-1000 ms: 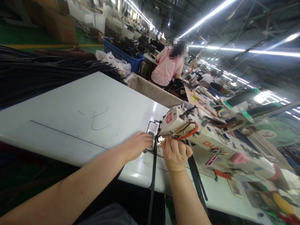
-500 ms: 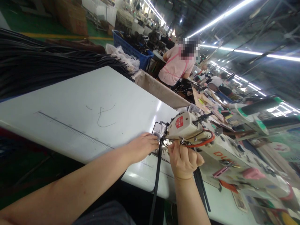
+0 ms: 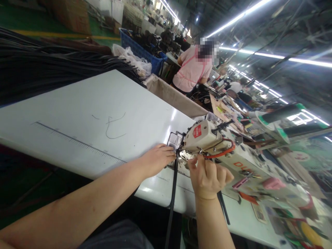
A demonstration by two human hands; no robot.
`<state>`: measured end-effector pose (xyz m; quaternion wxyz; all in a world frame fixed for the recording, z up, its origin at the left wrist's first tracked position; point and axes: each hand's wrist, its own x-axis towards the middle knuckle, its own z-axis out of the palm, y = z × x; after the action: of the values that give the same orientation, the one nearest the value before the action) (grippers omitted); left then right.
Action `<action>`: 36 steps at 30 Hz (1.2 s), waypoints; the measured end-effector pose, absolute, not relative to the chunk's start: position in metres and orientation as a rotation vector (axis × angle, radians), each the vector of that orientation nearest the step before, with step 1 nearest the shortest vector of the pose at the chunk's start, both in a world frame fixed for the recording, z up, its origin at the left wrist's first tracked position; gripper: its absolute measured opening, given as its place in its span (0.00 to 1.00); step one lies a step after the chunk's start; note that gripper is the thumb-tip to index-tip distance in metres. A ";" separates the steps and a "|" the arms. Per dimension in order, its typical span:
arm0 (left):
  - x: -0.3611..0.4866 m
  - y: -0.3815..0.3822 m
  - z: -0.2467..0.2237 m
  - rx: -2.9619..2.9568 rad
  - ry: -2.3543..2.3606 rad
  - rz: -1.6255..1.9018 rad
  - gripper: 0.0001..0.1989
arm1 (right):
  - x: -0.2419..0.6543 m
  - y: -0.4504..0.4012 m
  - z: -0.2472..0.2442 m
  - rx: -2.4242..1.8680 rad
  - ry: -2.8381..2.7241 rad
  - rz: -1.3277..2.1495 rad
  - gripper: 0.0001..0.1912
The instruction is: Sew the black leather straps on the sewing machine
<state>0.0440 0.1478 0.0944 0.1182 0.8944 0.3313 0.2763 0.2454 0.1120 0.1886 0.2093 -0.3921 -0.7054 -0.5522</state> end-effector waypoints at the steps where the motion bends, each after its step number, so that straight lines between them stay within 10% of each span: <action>1: 0.044 0.148 0.093 2.619 0.975 0.805 0.18 | 0.244 0.105 0.191 -1.095 -1.992 -1.493 0.04; 27: 0.029 0.141 0.090 2.678 1.030 0.642 0.42 | 0.419 -0.068 0.182 -1.912 -1.610 -1.449 0.09; 36: 0.033 0.138 0.096 2.831 0.936 0.544 0.39 | 0.338 -0.055 0.156 -1.705 -1.880 -0.426 0.10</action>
<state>0.0333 0.1378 0.0956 0.0553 0.9326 0.3085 0.1791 0.3383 -0.0553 0.1558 0.2804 -0.6360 -0.7011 -0.1590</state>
